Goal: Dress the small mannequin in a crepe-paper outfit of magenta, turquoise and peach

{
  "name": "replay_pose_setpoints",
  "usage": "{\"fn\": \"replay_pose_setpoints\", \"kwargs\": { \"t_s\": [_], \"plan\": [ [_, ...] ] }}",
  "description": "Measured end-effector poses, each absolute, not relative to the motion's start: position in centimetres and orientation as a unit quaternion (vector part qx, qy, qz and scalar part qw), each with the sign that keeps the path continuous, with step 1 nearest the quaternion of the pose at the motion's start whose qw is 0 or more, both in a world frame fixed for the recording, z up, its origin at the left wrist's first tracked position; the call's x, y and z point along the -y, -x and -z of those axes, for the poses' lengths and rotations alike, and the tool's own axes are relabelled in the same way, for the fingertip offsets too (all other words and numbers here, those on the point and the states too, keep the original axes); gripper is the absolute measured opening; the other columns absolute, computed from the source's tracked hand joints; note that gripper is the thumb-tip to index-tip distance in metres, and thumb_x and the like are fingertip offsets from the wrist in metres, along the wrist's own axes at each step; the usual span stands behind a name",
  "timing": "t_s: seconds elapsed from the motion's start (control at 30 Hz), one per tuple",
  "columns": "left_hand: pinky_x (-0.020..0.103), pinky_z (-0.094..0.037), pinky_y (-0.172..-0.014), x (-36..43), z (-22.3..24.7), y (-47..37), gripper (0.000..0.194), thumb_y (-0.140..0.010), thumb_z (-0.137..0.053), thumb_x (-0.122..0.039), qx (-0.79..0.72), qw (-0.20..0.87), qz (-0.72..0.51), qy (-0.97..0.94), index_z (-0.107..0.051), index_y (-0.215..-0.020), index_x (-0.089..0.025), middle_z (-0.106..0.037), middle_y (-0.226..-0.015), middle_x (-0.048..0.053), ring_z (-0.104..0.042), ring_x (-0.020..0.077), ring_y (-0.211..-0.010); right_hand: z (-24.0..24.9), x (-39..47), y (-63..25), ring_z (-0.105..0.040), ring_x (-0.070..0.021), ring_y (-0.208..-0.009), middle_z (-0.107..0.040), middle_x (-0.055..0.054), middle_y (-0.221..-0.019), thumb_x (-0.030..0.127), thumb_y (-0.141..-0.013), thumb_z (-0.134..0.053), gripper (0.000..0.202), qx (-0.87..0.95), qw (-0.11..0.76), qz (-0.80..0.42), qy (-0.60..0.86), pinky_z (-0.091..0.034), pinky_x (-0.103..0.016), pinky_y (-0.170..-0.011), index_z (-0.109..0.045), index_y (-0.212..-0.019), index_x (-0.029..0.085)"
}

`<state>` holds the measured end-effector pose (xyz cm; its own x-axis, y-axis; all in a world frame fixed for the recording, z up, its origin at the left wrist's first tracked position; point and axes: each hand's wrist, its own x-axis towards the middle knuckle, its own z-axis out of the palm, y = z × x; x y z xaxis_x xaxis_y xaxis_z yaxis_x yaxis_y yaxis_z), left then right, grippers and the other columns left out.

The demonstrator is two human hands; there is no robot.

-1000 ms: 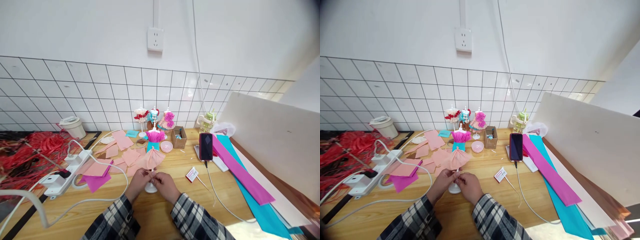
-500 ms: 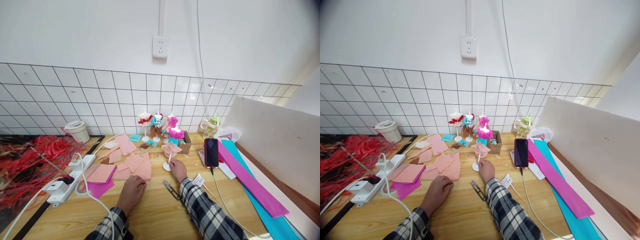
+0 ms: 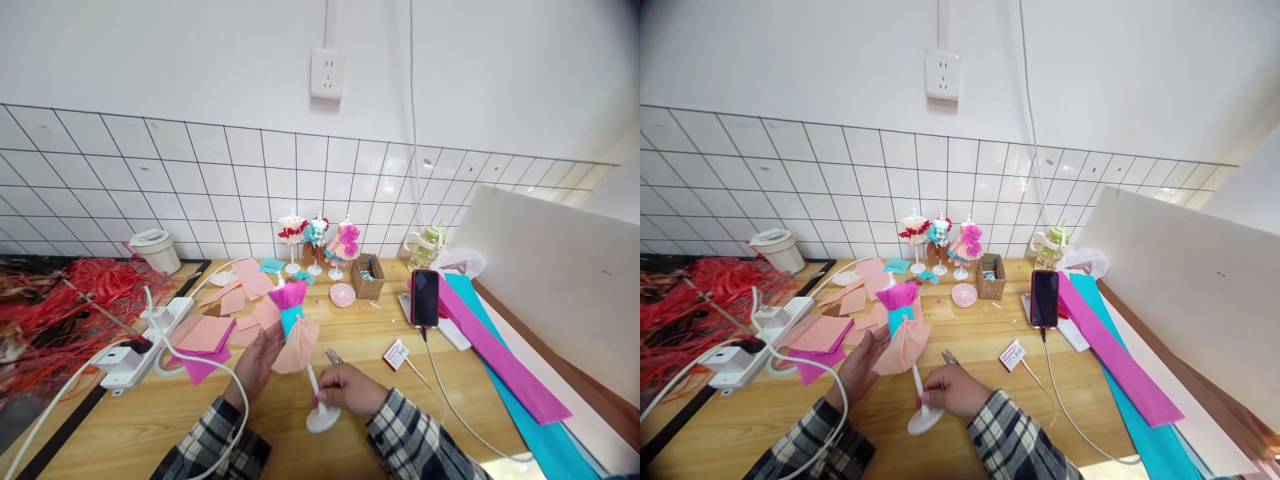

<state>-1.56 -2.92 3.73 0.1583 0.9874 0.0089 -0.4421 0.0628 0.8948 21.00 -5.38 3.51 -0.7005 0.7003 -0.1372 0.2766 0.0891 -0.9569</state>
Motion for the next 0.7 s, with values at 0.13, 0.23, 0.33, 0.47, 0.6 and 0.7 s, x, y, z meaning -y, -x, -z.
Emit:
{"fn": "replay_pose_setpoints", "kwargs": {
  "t_s": [0.13,0.23,0.33,0.47,0.6,0.7],
  "plan": [
    [0.042,-0.043,-0.096,3.8,-6.3,0.4,0.051,-0.073,-0.067,-0.049,-0.245,0.709,-0.549,-0.368,-0.066,-0.110,-0.013,-0.067,-0.112,0.015,-0.059,0.0305,-0.108,-3.6,6.9,-20.9,-0.051,-0.0113,-0.065,-0.061,0.000,-0.074,0.059,-0.076,-0.058,0.043,0.690,0.162,-0.633,0.312,-0.042,-0.024,-0.062,-0.072,-0.077,0.018],
    [0.039,-0.044,-0.095,3.9,-6.8,0.4,0.041,-0.068,-0.076,-0.034,-0.266,0.704,-0.550,-0.362,-0.068,-0.103,-0.014,-0.070,-0.104,0.012,-0.062,0.0276,-0.102,-3.3,7.2,-20.8,-0.054,-0.0125,-0.070,-0.062,-0.001,-0.078,0.058,-0.077,-0.058,0.042,0.677,0.179,-0.647,0.301,-0.043,-0.025,-0.065,-0.072,-0.079,0.019],
    [0.037,-0.046,-0.092,3.9,-6.6,0.8,0.050,-0.065,-0.078,-0.039,-0.256,0.713,-0.542,-0.363,-0.067,-0.106,-0.013,-0.069,-0.107,0.014,-0.063,0.0276,-0.101,-2.9,7.3,-20.8,-0.055,-0.0130,-0.070,-0.062,-0.001,-0.076,0.058,-0.077,-0.059,0.041,0.677,0.185,-0.648,0.296,-0.043,-0.024,-0.065,-0.072,-0.079,0.019],
    [0.032,-0.048,-0.087,4.1,-6.5,0.7,0.053,-0.062,-0.081,-0.036,-0.264,0.705,-0.537,-0.381,-0.065,-0.108,-0.015,-0.069,-0.108,0.013,-0.064,0.0254,-0.099,-2.3,7.5,-20.7,-0.057,-0.0135,-0.069,-0.064,-0.002,-0.075,0.056,-0.078,-0.058,0.040,0.689,0.194,-0.631,0.299,-0.044,-0.024,-0.067,-0.073,-0.078,0.019],
    [0.031,-0.049,-0.085,4.4,-6.8,0.5,0.054,-0.059,-0.083,-0.034,-0.283,0.697,-0.531,-0.390,-0.066,-0.107,-0.016,-0.070,-0.106,0.012,-0.064,0.0250,-0.097,-1.4,7.6,-20.6,-0.059,-0.0135,-0.071,-0.066,-0.002,-0.076,0.047,-0.081,-0.057,0.032,0.709,0.195,-0.604,0.306,-0.045,-0.023,-0.069,-0.074,-0.081,0.019],
    [0.028,-0.050,-0.081,4.4,-6.8,0.4,0.049,-0.059,-0.083,-0.032,-0.307,0.686,-0.532,-0.390,-0.067,-0.103,-0.016,-0.072,-0.100,0.011,-0.066,0.0230,-0.092,-1.8,7.3,-21.1,-0.059,-0.0139,-0.068,-0.068,-0.001,-0.075,0.035,-0.078,-0.063,0.019,0.728,0.195,-0.531,0.387,-0.045,-0.024,-0.064,-0.074,-0.084,0.020]
  ]
}}
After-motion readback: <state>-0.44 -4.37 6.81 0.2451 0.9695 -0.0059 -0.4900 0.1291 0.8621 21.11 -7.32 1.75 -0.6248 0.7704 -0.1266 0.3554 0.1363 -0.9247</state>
